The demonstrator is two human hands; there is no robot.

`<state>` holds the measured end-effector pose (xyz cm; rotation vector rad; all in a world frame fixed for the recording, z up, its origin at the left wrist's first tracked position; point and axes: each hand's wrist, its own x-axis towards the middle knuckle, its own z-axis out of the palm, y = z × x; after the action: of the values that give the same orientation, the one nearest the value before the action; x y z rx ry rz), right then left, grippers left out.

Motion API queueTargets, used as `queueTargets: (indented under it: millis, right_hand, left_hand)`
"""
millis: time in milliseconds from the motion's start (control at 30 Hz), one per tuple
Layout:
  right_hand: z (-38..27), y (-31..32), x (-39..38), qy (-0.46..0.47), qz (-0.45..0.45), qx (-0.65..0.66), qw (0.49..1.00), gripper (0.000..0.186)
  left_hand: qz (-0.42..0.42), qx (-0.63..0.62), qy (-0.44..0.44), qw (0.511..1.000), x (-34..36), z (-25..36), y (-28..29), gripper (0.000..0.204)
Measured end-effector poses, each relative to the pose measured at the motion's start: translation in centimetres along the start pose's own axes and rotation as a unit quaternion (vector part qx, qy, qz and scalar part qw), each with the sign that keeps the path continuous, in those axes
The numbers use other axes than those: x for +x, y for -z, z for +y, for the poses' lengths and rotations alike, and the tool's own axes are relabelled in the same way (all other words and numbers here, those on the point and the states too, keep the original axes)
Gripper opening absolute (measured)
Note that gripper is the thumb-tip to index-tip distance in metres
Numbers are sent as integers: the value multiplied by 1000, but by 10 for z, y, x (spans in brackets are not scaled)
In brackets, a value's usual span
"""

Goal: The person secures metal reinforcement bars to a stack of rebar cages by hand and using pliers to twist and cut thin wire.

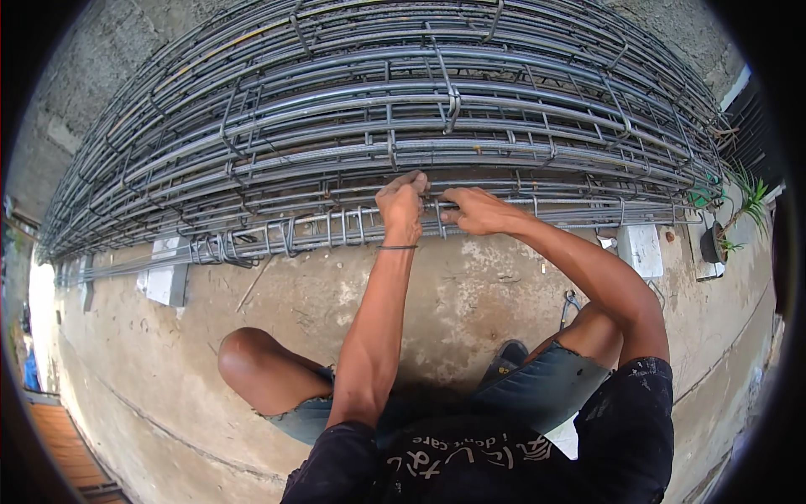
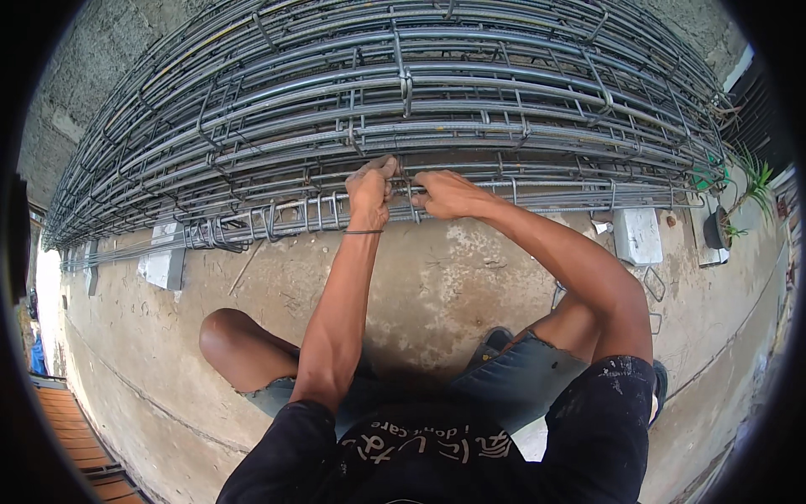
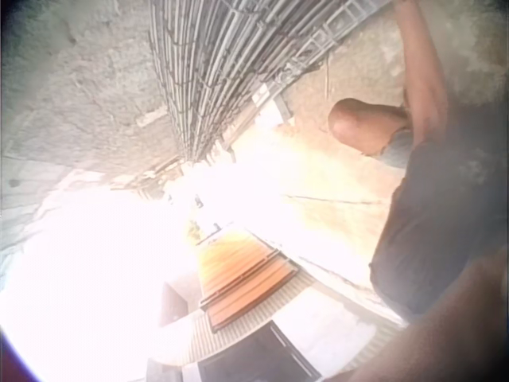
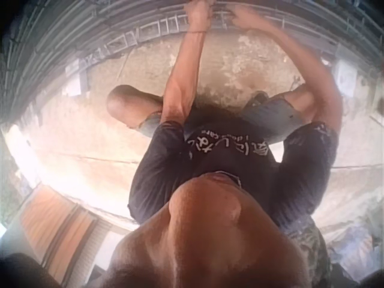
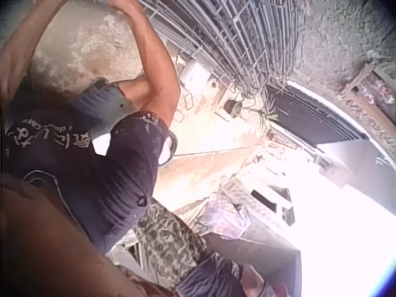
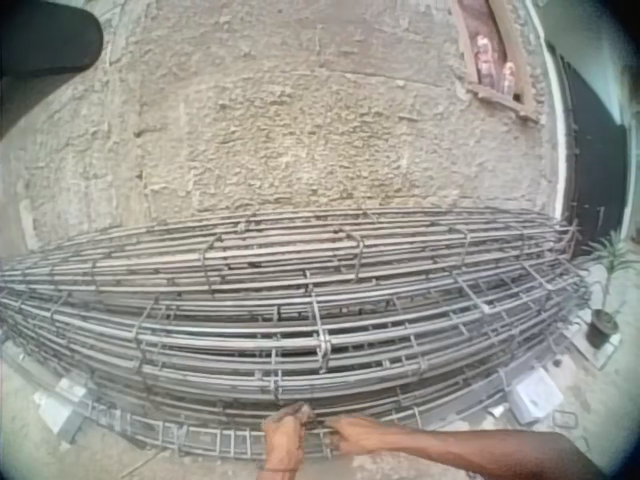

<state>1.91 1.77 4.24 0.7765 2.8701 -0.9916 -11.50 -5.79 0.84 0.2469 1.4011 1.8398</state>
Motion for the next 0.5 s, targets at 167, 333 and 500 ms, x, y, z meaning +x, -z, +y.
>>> queueTargets:
  millis: [167, 333, 500]
  right_hand:
    - [8, 3, -11, 51, 104, -47, 992, 27]
    - [-3, 7, -4, 42, 76, -54, 995, 32]
    - [3, -5, 9, 24, 12, -83, 996, 37]
  left_hand:
    - [43, 66, -236, 969, -73, -66, 24, 18]
    - [-1, 411, -459, 788, -62, -83, 67, 18]
    - [123, -13, 12, 992, -48, -44, 43, 14]
